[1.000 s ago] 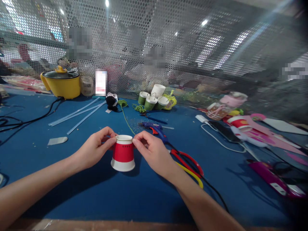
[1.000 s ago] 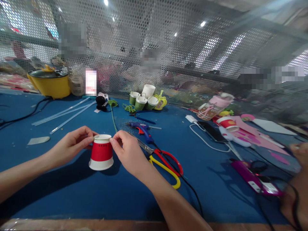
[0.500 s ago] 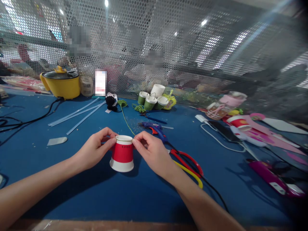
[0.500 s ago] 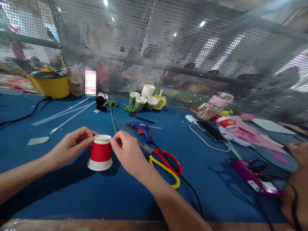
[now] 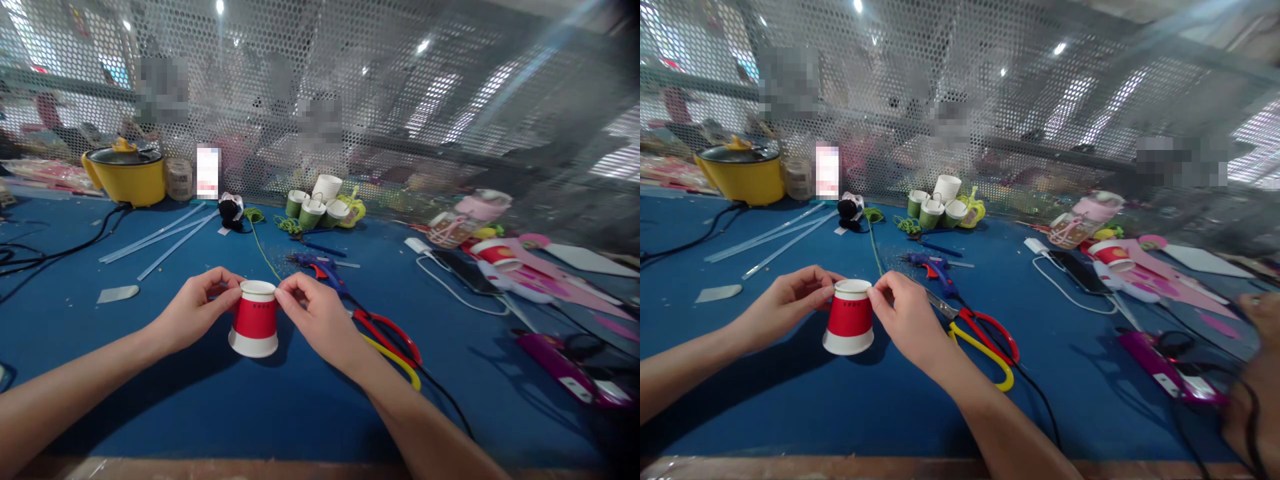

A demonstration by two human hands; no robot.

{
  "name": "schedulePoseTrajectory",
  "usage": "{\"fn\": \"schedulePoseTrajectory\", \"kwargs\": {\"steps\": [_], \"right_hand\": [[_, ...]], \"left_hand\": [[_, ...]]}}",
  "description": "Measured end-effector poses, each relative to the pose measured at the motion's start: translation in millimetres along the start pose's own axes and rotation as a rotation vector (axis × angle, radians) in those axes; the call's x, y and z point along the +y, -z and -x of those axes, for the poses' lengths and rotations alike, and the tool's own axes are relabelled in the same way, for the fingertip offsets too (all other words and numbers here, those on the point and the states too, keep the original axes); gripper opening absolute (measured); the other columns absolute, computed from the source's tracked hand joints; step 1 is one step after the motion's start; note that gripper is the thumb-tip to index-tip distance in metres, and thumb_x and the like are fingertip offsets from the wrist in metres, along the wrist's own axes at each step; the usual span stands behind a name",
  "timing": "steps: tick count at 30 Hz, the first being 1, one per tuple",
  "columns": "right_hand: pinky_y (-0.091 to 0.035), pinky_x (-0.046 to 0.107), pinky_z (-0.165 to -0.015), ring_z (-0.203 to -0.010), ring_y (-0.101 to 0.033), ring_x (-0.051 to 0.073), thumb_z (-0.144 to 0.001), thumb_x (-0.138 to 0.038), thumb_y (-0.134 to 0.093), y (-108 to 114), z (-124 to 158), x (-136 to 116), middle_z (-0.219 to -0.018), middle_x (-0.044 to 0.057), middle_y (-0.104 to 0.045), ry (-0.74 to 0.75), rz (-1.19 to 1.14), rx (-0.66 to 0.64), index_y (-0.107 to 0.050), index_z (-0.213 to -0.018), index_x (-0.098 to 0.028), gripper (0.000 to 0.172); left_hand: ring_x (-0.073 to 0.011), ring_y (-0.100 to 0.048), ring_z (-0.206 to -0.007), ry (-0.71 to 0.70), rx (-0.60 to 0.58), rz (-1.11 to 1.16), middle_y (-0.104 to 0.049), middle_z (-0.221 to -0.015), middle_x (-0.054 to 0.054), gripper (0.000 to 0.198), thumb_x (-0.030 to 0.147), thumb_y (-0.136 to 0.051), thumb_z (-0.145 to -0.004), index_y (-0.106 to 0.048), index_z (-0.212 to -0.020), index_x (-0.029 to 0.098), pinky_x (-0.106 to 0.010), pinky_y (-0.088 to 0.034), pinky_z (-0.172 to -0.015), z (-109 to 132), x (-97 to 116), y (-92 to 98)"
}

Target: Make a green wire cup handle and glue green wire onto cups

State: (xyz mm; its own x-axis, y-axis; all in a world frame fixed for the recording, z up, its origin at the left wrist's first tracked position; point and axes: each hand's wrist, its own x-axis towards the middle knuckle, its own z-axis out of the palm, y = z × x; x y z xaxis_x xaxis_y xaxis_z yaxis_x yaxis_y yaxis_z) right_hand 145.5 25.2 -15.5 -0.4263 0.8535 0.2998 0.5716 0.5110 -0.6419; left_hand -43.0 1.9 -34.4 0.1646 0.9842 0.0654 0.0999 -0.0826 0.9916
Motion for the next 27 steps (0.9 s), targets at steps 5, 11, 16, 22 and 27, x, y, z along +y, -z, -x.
{"fn": "schedulePoseTrajectory", "kwargs": {"steps": [5, 11, 16, 22, 27], "right_hand": [[-0.041, 0.025, -0.058, -0.062, -0.05, 0.013, -0.081, -0.024, -0.046, -1.1, -0.1, 2.1, -0.067, 0.002, -0.056, 0.004, -0.005, 0.001, -0.052, -0.073, -0.017, 0.013], [-0.041, 0.026, -0.058, -0.063, -0.05, 0.014, -0.081, -0.026, -0.045, -1.7, -0.1, 2.9, -0.067, 0.002, -0.056, -0.001, -0.015, 0.006, -0.052, -0.072, -0.017, 0.014], [-0.041, 0.026, -0.059, -0.064, -0.05, 0.014, -0.081, -0.026, -0.045, -1.6, -0.1, 2.3, -0.067, 0.002, -0.056, -0.006, -0.013, 0.004, -0.051, -0.072, -0.017, 0.014], [-0.041, 0.026, -0.058, -0.063, -0.05, 0.014, -0.081, -0.025, -0.045, -2.2, -0.4, 2.7, -0.067, 0.002, -0.057, -0.009, -0.021, 0.015, -0.052, -0.073, -0.017, 0.013], [-0.041, 0.026, -0.059, -0.064, -0.051, 0.014, -0.081, -0.026, -0.045, -2.2, 0.0, 3.2, -0.068, 0.003, -0.056, -0.013, -0.024, 0.005, -0.052, -0.074, -0.017, 0.014]], "left_hand": [[-0.0154, -0.057, -0.082, -0.002, 0.008, 0.008, -0.06, -0.1, -0.008, 0.021, 0.034, -0.052, -0.076, -0.047, -0.071, 0.015, -0.03, -0.047, -0.072, -0.3, -0.9, -0.1], [-0.0154, -0.057, -0.081, 0.014, 0.017, 0.05, -0.06, -0.099, -0.008, 0.021, 0.034, -0.052, -0.076, -0.047, -0.071, 0.015, -0.031, -0.048, -0.072, -0.7, -1.9, -0.8], [-0.0144, -0.056, -0.081, 0.027, 0.027, 0.059, -0.059, -0.1, -0.008, 0.02, 0.033, -0.053, -0.076, -0.046, -0.07, 0.015, -0.03, -0.047, -0.072, -0.5, -0.6, -1.2], [-0.0159, -0.059, -0.08, 0.04, 0.067, 0.037, -0.062, -0.095, -0.006, 0.025, 0.034, -0.056, -0.074, -0.05, -0.088, 0.015, -0.032, -0.048, -0.072, -0.2, -2.1, -1.0], [-0.0179, -0.059, -0.083, 0.068, 0.027, 0.06, -0.065, -0.091, -0.006, 0.031, 0.035, -0.055, -0.074, -0.056, -0.097, 0.014, -0.032, -0.047, -0.075, -0.8, -4.2, 0.1]]}}
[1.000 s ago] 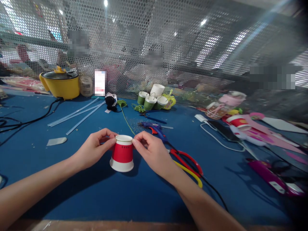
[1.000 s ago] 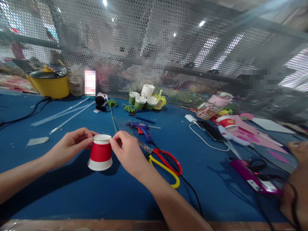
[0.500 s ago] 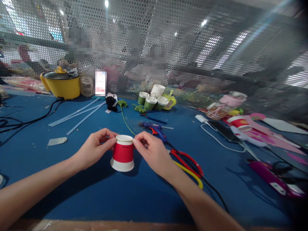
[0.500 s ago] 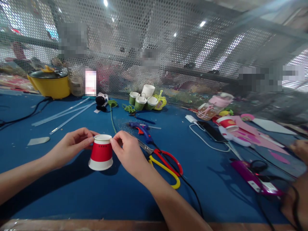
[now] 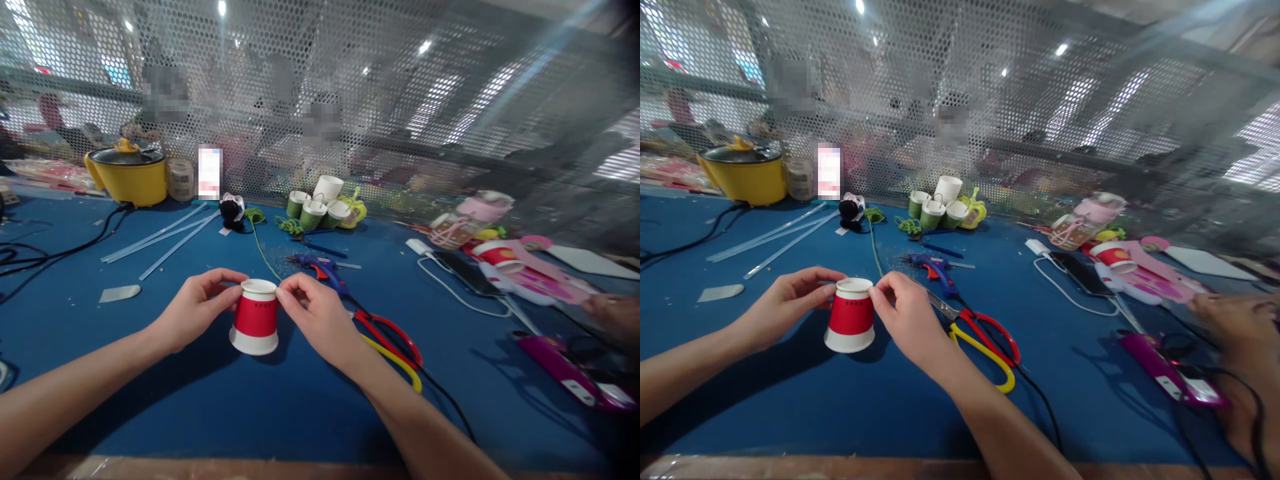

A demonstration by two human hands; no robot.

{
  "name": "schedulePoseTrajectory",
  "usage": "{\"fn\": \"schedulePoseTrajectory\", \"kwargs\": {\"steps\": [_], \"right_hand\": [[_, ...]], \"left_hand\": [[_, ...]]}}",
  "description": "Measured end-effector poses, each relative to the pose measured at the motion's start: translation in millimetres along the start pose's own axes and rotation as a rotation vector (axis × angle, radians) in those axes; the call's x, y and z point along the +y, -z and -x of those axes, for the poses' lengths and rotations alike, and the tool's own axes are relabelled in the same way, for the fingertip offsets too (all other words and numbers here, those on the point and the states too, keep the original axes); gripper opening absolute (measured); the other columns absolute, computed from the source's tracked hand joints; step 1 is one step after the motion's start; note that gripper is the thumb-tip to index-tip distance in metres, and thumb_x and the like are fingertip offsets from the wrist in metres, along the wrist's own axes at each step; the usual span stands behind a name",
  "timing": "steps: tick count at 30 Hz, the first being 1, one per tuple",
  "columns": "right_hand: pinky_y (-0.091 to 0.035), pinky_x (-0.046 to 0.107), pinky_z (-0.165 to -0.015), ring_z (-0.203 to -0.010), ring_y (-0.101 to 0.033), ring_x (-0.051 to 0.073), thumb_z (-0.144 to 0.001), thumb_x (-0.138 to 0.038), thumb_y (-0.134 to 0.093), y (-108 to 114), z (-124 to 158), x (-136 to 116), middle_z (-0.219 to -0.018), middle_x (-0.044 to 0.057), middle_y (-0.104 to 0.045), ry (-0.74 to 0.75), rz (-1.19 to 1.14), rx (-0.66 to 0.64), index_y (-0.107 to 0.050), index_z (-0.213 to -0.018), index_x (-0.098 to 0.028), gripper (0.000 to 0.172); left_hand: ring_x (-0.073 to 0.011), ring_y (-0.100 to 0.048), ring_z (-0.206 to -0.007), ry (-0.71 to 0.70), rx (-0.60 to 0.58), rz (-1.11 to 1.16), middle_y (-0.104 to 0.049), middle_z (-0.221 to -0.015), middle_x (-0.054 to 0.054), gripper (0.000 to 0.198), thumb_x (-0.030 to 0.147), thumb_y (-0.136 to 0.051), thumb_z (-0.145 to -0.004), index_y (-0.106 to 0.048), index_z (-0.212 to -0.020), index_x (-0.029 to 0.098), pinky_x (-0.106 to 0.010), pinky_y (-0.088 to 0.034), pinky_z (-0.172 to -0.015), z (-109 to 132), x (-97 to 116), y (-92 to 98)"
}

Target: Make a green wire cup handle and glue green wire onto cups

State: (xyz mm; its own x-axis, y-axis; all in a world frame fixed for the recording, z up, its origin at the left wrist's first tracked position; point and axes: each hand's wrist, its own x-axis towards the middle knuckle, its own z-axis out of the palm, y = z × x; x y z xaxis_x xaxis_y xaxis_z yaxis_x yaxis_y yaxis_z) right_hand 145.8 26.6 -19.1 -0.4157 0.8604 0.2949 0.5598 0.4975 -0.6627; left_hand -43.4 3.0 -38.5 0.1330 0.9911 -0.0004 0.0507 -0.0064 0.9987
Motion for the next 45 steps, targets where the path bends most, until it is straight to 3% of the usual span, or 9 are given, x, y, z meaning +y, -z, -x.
{"fn": "schedulePoseTrajectory", "kwargs": {"steps": [11, 18, 26, 35, 38, 41, 45], "right_hand": [[-0.042, 0.027, -0.059, -0.063, -0.051, 0.014, -0.081, -0.027, -0.045, 1, 0, 0, -0.069, 0.003, -0.056, -0.018, -0.023, -0.014, -0.052, -0.074, -0.017, 0.014], [-0.043, 0.025, -0.058, -0.063, -0.051, 0.013, -0.082, -0.029, -0.045, 0, 0, 1, -0.07, 0.003, -0.056, -0.039, -0.132, -0.017, -0.052, -0.076, -0.016, 0.016], [-0.042, 0.024, -0.056, -0.061, -0.05, 0.012, -0.081, -0.031, -0.046, -4, -2, 3, -0.068, 0.001, -0.055, -0.079, -0.24, -0.016, -0.051, -0.075, -0.017, 0.017], [-0.044, 0.025, -0.059, -0.064, -0.052, 0.012, -0.081, -0.03, -0.046, -4, -3, 5, -0.069, 0.001, -0.055, -0.072, -0.258, -0.043, -0.05, -0.075, -0.018, 0.014], [-0.047, 0.028, -0.068, -0.075, -0.055, 0.014, -0.08, -0.025, -0.049, -5, -4, 8, -0.086, 0.004, -0.056, -0.039, -0.236, 0.045, -0.05, -0.086, -0.018, 0.01], [-0.044, 0.033, -0.084, -0.1, -0.051, 0.017, -0.078, -0.022, -0.051, -5, -1, 3, -0.112, 0.008, -0.048, 0.032, -0.224, 0.146, -0.05, -0.099, -0.02, 0.021], [-0.037, 0.037, -0.093, -0.116, -0.041, 0.019, -0.079, -0.022, -0.05, -6, 6, -8, -0.125, 0.007, -0.042, 0.063, -0.326, -0.002, -0.052, -0.102, -0.022, 0.023]], "left_hand": [[-0.016, -0.058, -0.082, 0.044, -0.009, 0.105, -0.065, -0.09, -0.006, 0.03, 0.034, -0.059, -0.073, -0.055, -0.096, 0.015, -0.03, -0.044, -0.076, 0, -3, 0.9], [-0.0154, -0.059, -0.08, 0.109, -0.019, 0.316, -0.064, -0.092, -0.005, 0.035, 0.034, -0.064, -0.07, -0.054, -0.099, 0.016, -0.03, -0.043, -0.076, 0, -3, -0.8], [-0.0179, -0.057, -0.09, 0.226, -0.093, 0.501, -0.065, -0.094, -0.009, 0.038, 0.029, -0.065, -0.07, -0.058, -0.102, 0.012, -0.029, -0.04, -0.083, 1, -1, -5.3], [-0.0167, -0.058, -0.087, 0.2, -0.163, 0.564, -0.062, -0.103, -0.007, 0.032, 0.025, -0.061, -0.073, -0.057, -0.104, 0.017, -0.03, -0.044, -0.079, 3, -1, -3.6], [-0.0164, -0.059, -0.087, 0.181, -0.153, 0.529, -0.062, -0.102, -0.006, 0.034, 0.026, -0.061, -0.074, -0.055, -0.107, 0.018, -0.029, -0.045, -0.079, 4, -2, -5.4], [-0.017, -0.058, -0.088, 0.142, -0.126, 0.459, -0.062, -0.104, -0.006, 0.039, 0.029, -0.061, -0.074, -0.052, -0.11, 0.019, -0.029, -0.045, -0.079, 4, -4, -6.9], [-0.0189, -0.058, -0.089, 0.08, -0.104, 0.364, -0.061, -0.107, -0.007, 0.043, 0.032, -0.062, -0.072, -0.05, -0.112, 0.019, -0.03, -0.044, -0.08, 6, -6, -8.8]]}}
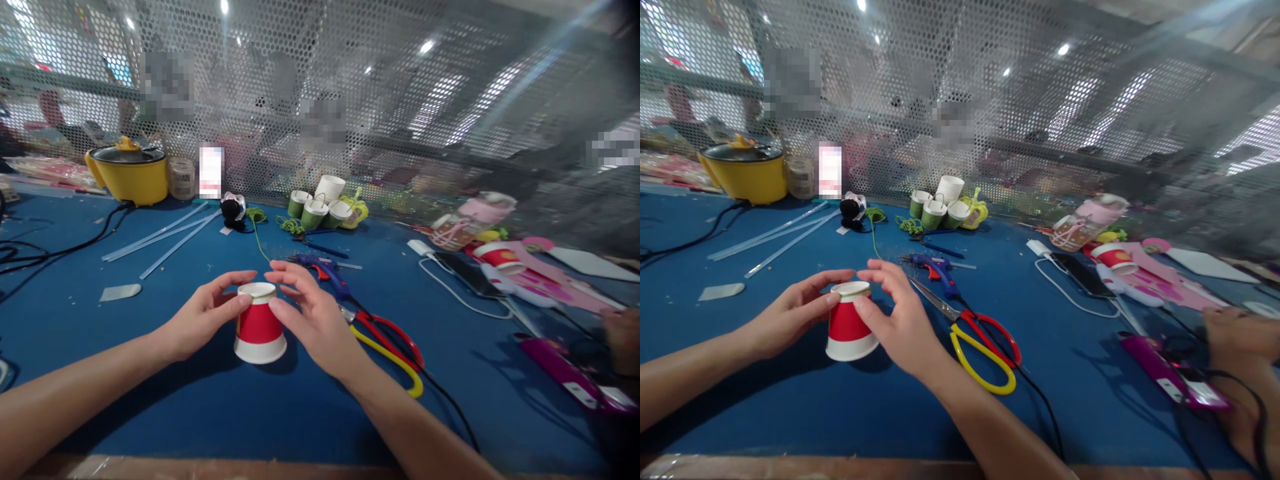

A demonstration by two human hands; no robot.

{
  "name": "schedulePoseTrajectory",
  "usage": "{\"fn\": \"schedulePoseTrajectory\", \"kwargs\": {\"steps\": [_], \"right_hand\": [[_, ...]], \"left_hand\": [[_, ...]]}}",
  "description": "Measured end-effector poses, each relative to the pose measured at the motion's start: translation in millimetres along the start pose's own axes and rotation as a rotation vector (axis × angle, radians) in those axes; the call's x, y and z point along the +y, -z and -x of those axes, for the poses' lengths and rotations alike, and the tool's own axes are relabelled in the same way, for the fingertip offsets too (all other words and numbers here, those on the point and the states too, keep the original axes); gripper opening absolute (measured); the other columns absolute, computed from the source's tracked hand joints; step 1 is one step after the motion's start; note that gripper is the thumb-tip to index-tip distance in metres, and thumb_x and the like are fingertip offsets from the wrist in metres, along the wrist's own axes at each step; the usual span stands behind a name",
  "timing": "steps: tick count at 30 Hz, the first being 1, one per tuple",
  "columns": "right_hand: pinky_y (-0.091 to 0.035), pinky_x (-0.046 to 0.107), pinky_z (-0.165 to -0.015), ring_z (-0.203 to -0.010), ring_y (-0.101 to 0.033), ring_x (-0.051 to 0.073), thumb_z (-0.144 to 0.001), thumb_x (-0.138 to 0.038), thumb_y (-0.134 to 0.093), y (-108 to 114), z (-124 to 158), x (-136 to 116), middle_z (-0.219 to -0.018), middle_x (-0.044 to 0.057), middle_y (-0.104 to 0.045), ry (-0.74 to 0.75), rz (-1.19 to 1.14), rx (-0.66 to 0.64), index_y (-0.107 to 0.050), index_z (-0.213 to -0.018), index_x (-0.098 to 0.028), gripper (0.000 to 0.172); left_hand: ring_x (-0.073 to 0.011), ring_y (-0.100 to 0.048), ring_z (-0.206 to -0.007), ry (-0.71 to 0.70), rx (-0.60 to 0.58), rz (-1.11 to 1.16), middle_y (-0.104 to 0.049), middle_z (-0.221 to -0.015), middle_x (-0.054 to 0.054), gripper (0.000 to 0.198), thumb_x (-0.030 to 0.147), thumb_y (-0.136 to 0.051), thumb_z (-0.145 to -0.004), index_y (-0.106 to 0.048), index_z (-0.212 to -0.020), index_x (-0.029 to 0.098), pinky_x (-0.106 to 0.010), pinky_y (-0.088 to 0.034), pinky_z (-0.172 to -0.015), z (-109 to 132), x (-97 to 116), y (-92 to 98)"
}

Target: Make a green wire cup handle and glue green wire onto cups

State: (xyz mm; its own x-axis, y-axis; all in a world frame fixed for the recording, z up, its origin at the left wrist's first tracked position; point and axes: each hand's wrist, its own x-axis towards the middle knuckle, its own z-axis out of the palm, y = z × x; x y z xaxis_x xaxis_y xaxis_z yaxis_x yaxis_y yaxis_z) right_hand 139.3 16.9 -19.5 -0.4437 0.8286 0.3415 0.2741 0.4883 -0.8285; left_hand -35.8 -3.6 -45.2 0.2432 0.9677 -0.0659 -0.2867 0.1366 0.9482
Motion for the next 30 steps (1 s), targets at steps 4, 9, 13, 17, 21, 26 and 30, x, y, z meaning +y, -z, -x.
{"fn": "schedulePoseTrajectory", "kwargs": {"steps": [4, 9, 13, 17, 21, 26, 30], "right_hand": [[-0.033, 0.037, -0.098, -0.117, -0.04, 0.018, -0.078, -0.018, -0.051, -8, 3, -2, -0.124, 0.007, -0.042, 0.004, -0.063, -0.057, -0.056, -0.095, -0.022, 0.018], [-0.034, 0.035, -0.097, -0.113, -0.044, 0.017, -0.079, -0.016, -0.049, -12, 4, 1, -0.119, 0.005, -0.046, -0.033, -0.125, -0.045, -0.055, -0.087, -0.021, 0.011], [-0.035, 0.035, -0.095, -0.112, -0.045, 0.017, -0.079, -0.016, -0.049, -12, 4, 0, -0.118, 0.005, -0.047, -0.05, -0.147, -0.046, -0.054, -0.084, -0.021, 0.009], [-0.035, 0.036, -0.095, -0.112, -0.045, 0.017, -0.079, -0.016, -0.049, -12, 3, 0, -0.117, 0.005, -0.046, -0.053, -0.162, -0.057, -0.054, -0.084, -0.021, 0.008], [-0.036, 0.036, -0.095, -0.113, -0.045, 0.017, -0.079, -0.016, -0.049, -12, 3, 0, -0.114, 0.006, -0.047, -0.046, -0.18, -0.056, -0.053, -0.083, -0.02, 0.007], [-0.035, 0.036, -0.096, -0.113, -0.045, 0.017, -0.079, -0.017, -0.049, -13, 3, -1, -0.114, 0.006, -0.046, -0.052, -0.186, -0.049, -0.053, -0.082, -0.021, 0.007], [-0.036, 0.036, -0.095, -0.111, -0.046, 0.017, -0.079, -0.018, -0.049, -14, 3, -1, -0.113, 0.005, -0.047, -0.058, -0.184, -0.037, -0.054, -0.082, -0.021, 0.006]], "left_hand": [[-0.021, -0.058, -0.091, -0.018, -0.003, -0.063, -0.063, -0.103, -0.008, 0.045, 0.033, -0.06, -0.073, -0.049, -0.113, 0.017, -0.031, -0.044, -0.078, 1, 0, -1.8], [-0.0218, -0.058, -0.093, -0.038, -0.051, -0.105, -0.063, -0.104, -0.008, 0.043, 0.033, -0.057, -0.075, -0.047, -0.114, 0.017, -0.032, -0.044, -0.079, 1, 2, -4.2], [-0.0212, -0.057, -0.093, -0.049, -0.057, -0.138, -0.062, -0.104, -0.009, 0.042, 0.032, -0.056, -0.077, -0.046, -0.114, 0.016, -0.032, -0.044, -0.08, 1, 1, -4.3], [-0.0216, -0.057, -0.092, -0.056, -0.055, -0.155, -0.062, -0.104, -0.01, 0.042, 0.032, -0.055, -0.077, -0.045, -0.115, 0.015, -0.034, -0.044, -0.08, 2, -1, -3.0], [-0.0222, -0.057, -0.094, -0.061, -0.061, -0.154, -0.061, -0.104, -0.01, 0.042, 0.032, -0.054, -0.077, -0.045, -0.115, 0.015, -0.035, -0.043, -0.081, 2, 0, -2.9], [-0.0223, -0.057, -0.093, -0.058, -0.053, -0.15, -0.062, -0.102, -0.009, 0.042, 0.033, -0.055, -0.076, -0.047, -0.114, 0.017, -0.035, -0.043, -0.081, 3, 1, -4.0], [-0.0217, -0.057, -0.092, -0.071, -0.057, -0.145, -0.062, -0.103, -0.009, 0.04, 0.032, -0.055, -0.077, -0.048, -0.113, 0.016, -0.034, -0.043, -0.081, 2, 1, -4.4]]}}
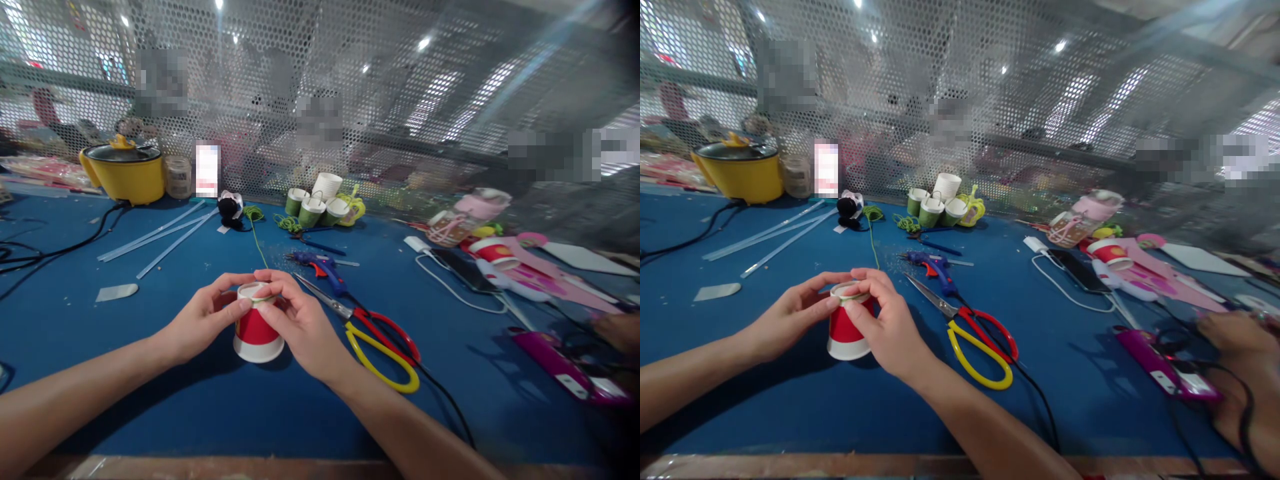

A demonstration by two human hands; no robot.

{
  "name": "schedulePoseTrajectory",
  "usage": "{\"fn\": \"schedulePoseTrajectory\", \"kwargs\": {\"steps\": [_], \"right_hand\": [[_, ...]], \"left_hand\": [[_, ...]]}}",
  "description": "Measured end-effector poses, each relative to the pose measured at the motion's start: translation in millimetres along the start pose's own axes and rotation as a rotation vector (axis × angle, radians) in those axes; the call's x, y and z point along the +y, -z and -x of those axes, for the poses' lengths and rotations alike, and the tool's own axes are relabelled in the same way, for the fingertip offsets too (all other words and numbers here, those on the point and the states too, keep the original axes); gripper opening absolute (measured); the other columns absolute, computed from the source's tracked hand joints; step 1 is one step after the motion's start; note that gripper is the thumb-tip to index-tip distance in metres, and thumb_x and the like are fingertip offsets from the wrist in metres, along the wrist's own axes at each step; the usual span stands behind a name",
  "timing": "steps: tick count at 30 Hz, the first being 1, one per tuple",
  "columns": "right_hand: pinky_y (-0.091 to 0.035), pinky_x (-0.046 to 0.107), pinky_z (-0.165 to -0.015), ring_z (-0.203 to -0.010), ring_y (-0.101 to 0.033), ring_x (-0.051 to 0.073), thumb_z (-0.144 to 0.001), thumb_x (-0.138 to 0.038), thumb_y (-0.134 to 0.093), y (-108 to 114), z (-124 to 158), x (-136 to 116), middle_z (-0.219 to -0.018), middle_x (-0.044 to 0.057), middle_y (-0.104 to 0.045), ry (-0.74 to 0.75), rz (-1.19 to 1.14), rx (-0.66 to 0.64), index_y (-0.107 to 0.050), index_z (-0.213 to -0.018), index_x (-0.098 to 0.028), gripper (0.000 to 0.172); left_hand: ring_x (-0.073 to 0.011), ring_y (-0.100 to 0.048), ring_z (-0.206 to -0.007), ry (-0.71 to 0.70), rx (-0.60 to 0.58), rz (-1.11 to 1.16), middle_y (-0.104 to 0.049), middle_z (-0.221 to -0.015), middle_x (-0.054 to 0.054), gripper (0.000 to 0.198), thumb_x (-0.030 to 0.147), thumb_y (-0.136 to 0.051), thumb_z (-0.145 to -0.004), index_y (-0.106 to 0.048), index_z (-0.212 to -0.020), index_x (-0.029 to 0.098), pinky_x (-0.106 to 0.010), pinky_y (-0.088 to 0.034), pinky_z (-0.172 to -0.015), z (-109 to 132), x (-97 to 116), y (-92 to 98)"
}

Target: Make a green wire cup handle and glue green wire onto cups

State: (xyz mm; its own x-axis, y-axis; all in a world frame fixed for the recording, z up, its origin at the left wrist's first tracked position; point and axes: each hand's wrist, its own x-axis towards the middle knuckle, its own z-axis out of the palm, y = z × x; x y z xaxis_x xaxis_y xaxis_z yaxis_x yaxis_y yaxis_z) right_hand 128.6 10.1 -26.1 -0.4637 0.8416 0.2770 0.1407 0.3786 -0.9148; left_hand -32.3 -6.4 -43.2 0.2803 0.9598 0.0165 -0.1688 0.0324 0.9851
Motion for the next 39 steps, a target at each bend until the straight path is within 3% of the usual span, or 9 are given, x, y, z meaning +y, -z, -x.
{"fn": "schedulePoseTrajectory", "kwargs": {"steps": [14, 39], "right_hand": [[-0.035, 0.037, -0.096, -0.115, -0.043, 0.018, -0.078, -0.017, -0.051, 2.7, 0.6, 1.7, -0.12, 0.006, -0.044, -0.013, -0.051, -0.052, -0.056, -0.089, -0.022, 0.014], [-0.038, 0.038, -0.093, -0.111, -0.046, 0.018, -0.078, -0.019, -0.052, 2.0, -1.6, 1.6, -0.115, 0.005, -0.048, -0.047, -0.101, -0.03, -0.059, -0.081, -0.022, 0.008]], "left_hand": [[-0.0213, -0.056, -0.097, -0.005, -0.033, 0.069, -0.06, -0.109, -0.008, 0.037, 0.029, -0.053, -0.079, -0.047, -0.115, 0.019, -0.032, -0.043, -0.083, -0.6, -3.4, 3.6], [-0.0214, -0.057, -0.095, -0.011, -0.034, 0.085, -0.061, -0.109, -0.008, 0.037, 0.029, -0.055, -0.078, -0.051, -0.113, 0.02, -0.031, -0.044, -0.081, -0.7, -3.5, 3.3]]}}
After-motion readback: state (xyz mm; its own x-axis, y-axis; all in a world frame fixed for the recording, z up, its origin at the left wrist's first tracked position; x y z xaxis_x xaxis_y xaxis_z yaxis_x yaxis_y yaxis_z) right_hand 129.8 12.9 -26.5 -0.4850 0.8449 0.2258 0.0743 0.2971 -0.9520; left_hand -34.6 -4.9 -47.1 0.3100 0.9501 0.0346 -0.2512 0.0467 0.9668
